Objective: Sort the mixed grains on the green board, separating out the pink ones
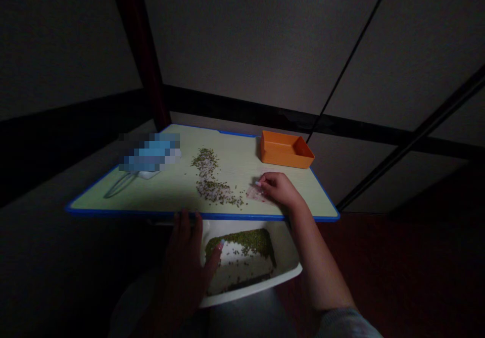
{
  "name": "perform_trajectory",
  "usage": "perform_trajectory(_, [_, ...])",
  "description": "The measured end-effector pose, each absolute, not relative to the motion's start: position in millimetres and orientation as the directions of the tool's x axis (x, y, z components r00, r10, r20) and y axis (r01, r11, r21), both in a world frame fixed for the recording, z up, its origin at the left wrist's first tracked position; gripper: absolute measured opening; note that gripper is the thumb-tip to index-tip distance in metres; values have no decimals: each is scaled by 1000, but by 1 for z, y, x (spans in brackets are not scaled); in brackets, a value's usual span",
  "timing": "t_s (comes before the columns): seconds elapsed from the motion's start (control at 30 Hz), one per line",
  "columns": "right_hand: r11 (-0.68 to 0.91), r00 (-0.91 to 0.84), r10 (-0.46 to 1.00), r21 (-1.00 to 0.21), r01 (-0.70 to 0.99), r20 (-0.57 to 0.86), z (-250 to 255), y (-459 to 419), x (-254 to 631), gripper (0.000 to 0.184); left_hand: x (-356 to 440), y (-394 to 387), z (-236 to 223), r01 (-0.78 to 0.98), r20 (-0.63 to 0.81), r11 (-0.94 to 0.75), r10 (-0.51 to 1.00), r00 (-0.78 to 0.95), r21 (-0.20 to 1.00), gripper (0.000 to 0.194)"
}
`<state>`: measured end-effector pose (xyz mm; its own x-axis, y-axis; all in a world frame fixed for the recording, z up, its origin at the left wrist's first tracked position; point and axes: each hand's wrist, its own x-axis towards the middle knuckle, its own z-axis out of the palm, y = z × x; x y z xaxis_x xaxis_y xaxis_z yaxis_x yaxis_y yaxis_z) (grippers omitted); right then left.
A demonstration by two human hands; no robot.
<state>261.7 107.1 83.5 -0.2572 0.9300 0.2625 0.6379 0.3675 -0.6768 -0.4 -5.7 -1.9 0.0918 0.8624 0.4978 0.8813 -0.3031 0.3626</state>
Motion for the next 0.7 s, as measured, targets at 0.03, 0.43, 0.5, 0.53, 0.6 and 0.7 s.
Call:
perform_trajectory(0.03, [359, -243, 933, -667, 653, 265, 83, 108, 264, 18, -1, -6, -2, 881, 492, -302, 865, 93, 365, 76])
perform_trajectory(0.43, [349, -192, 918, -479, 806, 347, 85, 113, 262, 11, 0, -5, -4, 886, 534, -320, 840, 101, 336, 77])
perform_trajectory(0.5, [384, -226, 910, -505, 773, 346, 85, 112, 261, 12, 1, -5, -4, 886, 538, -319, 837, 97, 336, 77])
perform_trajectory(0.53, [398, -243, 909, -531, 748, 339, 84, 111, 260, 13, 0, -5, -4, 886, 536, -318, 839, 97, 337, 76])
perform_trajectory(0.6, [415, -271, 908, -587, 695, 321, 85, 110, 260, 15, 0, -5, -3, 886, 525, -315, 846, 99, 341, 76])
perform_trajectory(0.7, [423, -281, 906, -645, 637, 317, 86, 107, 261, 17, -1, -5, -3, 884, 519, -315, 849, 99, 345, 77])
